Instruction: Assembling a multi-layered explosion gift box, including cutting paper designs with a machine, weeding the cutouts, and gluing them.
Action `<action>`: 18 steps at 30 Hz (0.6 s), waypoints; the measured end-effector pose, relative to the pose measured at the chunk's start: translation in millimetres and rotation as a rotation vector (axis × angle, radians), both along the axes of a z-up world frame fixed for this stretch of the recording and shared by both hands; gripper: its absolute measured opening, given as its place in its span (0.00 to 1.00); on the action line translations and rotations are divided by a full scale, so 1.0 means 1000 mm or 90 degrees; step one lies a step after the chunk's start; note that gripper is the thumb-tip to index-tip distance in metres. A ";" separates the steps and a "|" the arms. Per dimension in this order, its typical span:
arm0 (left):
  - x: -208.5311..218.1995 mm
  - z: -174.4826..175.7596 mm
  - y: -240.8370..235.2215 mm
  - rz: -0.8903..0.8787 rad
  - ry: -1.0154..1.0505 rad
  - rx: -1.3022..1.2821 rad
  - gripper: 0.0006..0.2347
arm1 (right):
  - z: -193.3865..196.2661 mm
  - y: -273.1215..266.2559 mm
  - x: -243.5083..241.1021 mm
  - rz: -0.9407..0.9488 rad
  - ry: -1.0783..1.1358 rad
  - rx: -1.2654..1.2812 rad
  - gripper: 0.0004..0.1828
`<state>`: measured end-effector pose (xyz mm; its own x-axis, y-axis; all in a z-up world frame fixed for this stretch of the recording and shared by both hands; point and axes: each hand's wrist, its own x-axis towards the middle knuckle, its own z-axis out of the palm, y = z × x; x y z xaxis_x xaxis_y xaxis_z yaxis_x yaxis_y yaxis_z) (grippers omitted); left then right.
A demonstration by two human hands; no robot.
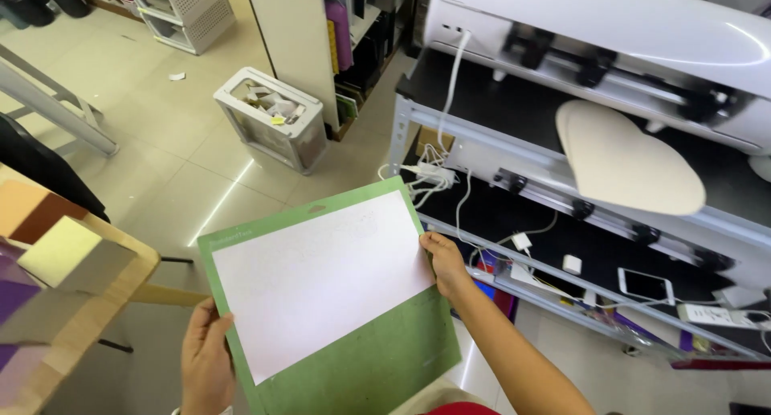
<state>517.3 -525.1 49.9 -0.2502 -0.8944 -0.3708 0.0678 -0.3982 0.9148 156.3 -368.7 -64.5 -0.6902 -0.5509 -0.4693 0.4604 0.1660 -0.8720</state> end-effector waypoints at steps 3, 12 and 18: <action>0.000 -0.022 -0.055 0.017 0.044 -0.019 0.08 | -0.005 -0.051 -0.003 0.025 0.005 -0.021 0.12; -0.094 0.029 -0.210 0.063 -0.130 0.104 0.17 | -0.012 -0.253 -0.061 0.009 -0.054 0.117 0.29; -0.097 -0.004 -0.297 0.103 -0.039 0.166 0.16 | -0.017 -0.353 -0.092 0.084 -0.063 0.078 0.12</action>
<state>420.3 -822.2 46.1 -0.0822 -0.7937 -0.6028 0.0976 -0.6083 0.7877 63.9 -721.4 -81.8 -0.5631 -0.5681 -0.6002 0.5103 0.3323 -0.7932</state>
